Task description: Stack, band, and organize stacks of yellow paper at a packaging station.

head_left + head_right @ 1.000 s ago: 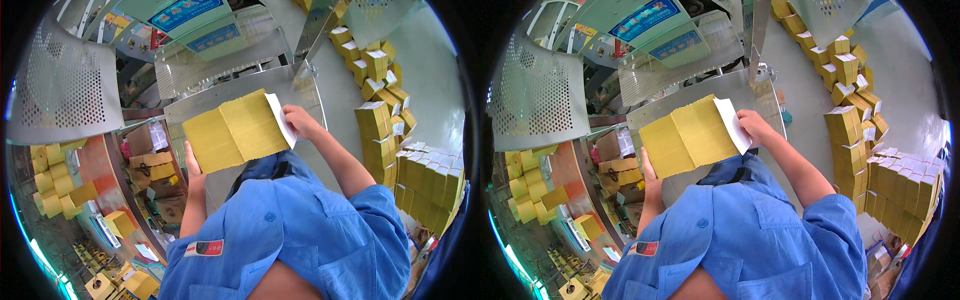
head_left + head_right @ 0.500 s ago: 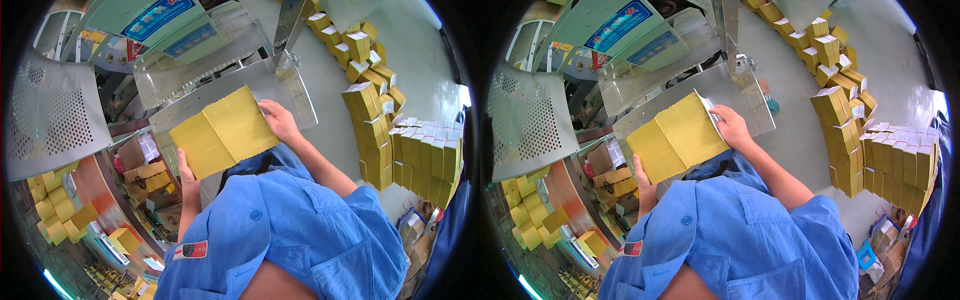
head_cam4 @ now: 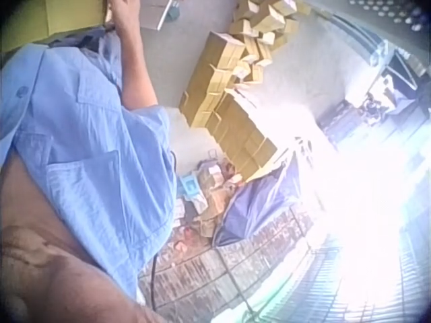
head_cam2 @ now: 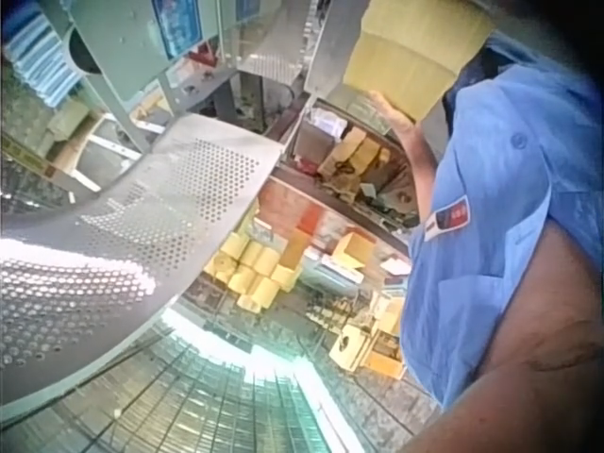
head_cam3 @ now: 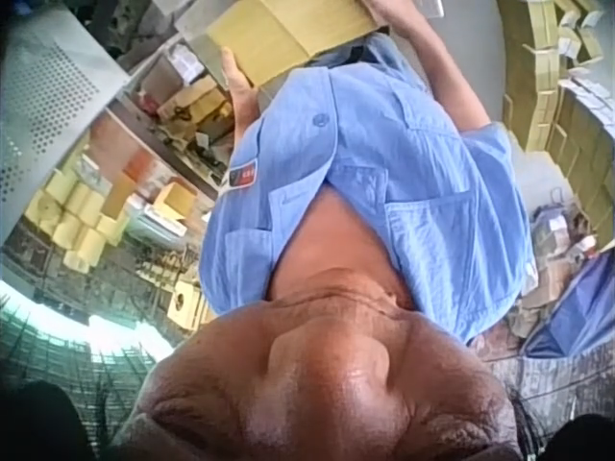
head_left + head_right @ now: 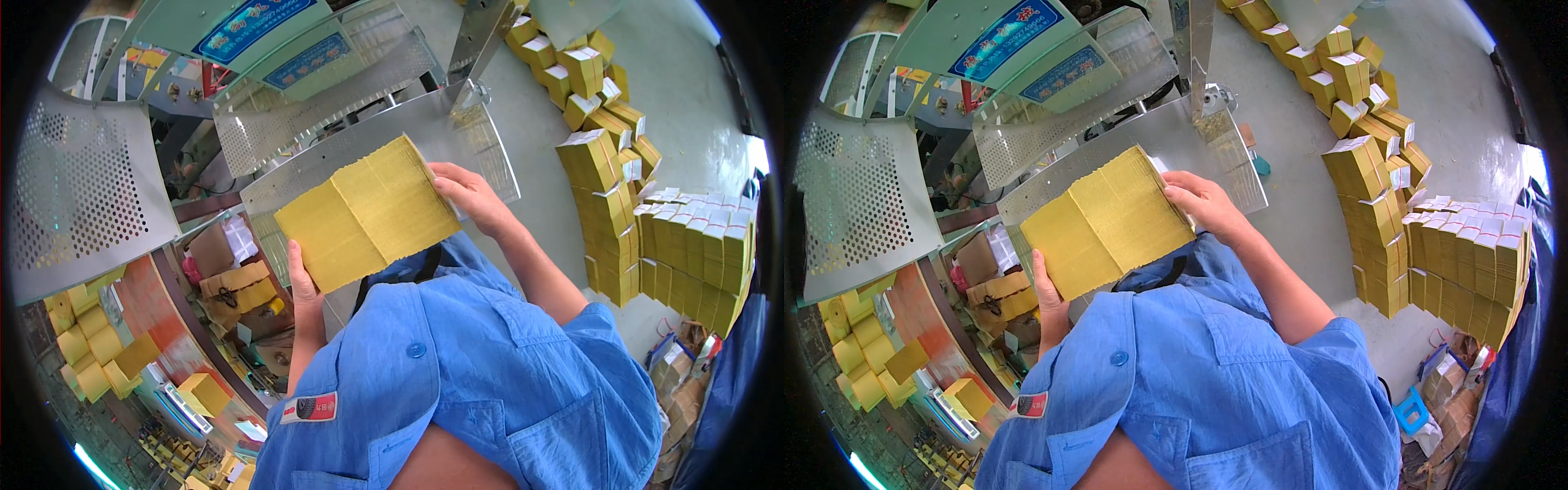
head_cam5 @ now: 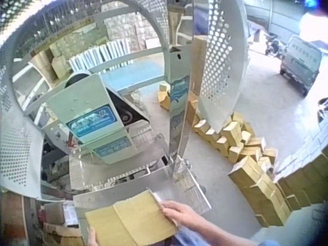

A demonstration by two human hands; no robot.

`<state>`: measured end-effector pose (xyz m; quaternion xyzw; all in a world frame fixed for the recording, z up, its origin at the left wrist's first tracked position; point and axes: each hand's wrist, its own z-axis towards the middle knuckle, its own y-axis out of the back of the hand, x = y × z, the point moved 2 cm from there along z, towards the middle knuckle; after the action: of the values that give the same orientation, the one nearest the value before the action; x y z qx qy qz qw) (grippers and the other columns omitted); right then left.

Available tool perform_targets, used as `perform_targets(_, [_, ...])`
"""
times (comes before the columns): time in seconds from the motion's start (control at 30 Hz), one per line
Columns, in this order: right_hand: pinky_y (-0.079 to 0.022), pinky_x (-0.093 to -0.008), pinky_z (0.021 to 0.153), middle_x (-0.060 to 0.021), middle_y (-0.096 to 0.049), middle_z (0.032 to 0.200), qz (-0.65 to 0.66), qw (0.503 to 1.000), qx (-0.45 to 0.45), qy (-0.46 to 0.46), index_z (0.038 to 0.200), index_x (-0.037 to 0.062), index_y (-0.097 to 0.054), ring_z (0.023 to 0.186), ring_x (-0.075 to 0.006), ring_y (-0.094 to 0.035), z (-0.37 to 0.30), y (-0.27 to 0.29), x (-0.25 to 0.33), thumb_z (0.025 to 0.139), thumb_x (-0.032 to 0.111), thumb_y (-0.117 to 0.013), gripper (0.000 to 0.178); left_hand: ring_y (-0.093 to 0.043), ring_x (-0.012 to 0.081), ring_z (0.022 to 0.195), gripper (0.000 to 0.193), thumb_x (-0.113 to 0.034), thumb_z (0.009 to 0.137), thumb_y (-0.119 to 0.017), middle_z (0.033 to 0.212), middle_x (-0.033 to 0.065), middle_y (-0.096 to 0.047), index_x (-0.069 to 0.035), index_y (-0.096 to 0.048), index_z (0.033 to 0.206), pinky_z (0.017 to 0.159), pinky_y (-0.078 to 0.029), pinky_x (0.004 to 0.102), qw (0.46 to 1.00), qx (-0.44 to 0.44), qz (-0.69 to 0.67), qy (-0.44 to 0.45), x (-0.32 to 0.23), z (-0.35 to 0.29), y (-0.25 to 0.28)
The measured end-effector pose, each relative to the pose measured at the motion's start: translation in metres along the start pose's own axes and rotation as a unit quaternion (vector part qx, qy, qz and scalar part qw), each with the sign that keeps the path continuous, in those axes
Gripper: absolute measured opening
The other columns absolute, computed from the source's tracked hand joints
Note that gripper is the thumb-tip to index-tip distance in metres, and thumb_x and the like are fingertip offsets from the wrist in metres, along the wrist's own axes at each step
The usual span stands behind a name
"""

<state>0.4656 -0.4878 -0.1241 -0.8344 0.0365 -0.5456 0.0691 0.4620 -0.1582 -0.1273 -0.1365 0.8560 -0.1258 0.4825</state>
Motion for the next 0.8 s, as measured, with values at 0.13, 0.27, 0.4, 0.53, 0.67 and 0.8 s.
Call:
perform_targets(0.13, [-0.035, -0.0340, 0.104, -0.0118, -0.058, 0.127, 0.032, 0.998, 0.031, -0.034, 0.131, 0.0006, -0.054, 0.121, -0.0202, -0.050, -0.006, 0.003, 0.003, 0.091, 0.037, -0.059, 0.054, -0.052, 0.0246, 0.119, 0.063, -0.052, 0.098, -0.042, 0.133, 0.0122, -0.051, -0.003, -0.040, 0.139, 0.099, -0.043, 0.0381, 1.000, 0.003, 0.006, 0.000, 0.000, 0.000, 0.001])
perform_targets(0.27, [-0.036, -0.0342, 0.104, -0.0124, -0.058, 0.127, 0.047, 0.998, 0.037, -0.029, 0.132, -0.0001, -0.052, 0.121, -0.0208, -0.050, -0.009, 0.003, -0.003, 0.091, 0.036, -0.059, 0.055, -0.052, 0.0243, 0.119, 0.062, -0.050, 0.098, -0.043, 0.133, 0.0122, -0.052, -0.003, -0.041, 0.138, 0.099, -0.043, 0.0377, 1.000, 0.011, 0.002, 0.005, 0.000, -0.001, 0.000])
perform_targets(0.4, [-0.038, -0.0349, 0.103, -0.0132, -0.057, 0.127, 0.022, 0.998, 0.055, -0.025, 0.132, 0.0000, -0.052, 0.120, -0.0217, -0.051, -0.005, -0.002, 0.002, 0.091, 0.036, -0.060, 0.056, -0.052, 0.0240, 0.119, 0.061, -0.048, 0.098, -0.044, 0.132, 0.0123, -0.052, -0.002, -0.041, 0.138, 0.099, -0.043, 0.0374, 0.999, 0.000, 0.017, 0.033, -0.001, 0.005, 0.016])
perform_targets(0.53, [-0.040, -0.0346, 0.100, -0.0133, -0.059, 0.124, -0.007, 0.997, 0.074, -0.019, 0.130, 0.0014, -0.054, 0.115, -0.0215, -0.054, 0.000, -0.001, 0.002, 0.091, 0.037, -0.060, 0.053, -0.052, 0.0235, 0.119, 0.059, -0.045, 0.098, -0.045, 0.132, 0.0123, -0.052, 0.000, -0.042, 0.137, 0.100, -0.042, 0.0367, 0.996, 0.004, 0.057, 0.074, -0.010, 0.005, 0.014])
perform_targets(0.67, [-0.041, -0.0350, 0.097, -0.0094, -0.059, 0.123, 0.095, 0.986, 0.053, -0.123, 0.128, 0.0025, -0.055, 0.113, -0.0174, -0.054, 0.009, -0.004, 0.014, 0.095, 0.031, -0.054, 0.044, -0.052, 0.0225, 0.118, 0.054, -0.039, 0.098, -0.048, 0.130, 0.0117, -0.053, 0.000, -0.042, 0.136, 0.101, -0.041, 0.0369, 0.998, 0.023, 0.015, 0.058, -0.013, 0.007, 0.002])
perform_targets(0.8, [-0.041, -0.0318, 0.095, -0.0089, -0.059, 0.123, 0.112, 0.991, 0.070, -0.012, 0.113, 0.0025, -0.059, 0.110, -0.0148, -0.053, 0.033, 0.004, 0.027, 0.092, 0.016, -0.052, 0.026, -0.052, 0.0212, 0.118, 0.048, -0.029, 0.096, -0.055, 0.128, 0.0106, -0.054, -0.001, -0.044, 0.134, 0.100, -0.041, 0.0367, 0.998, 0.015, 0.034, -0.045, -0.022, 0.010, -0.013])
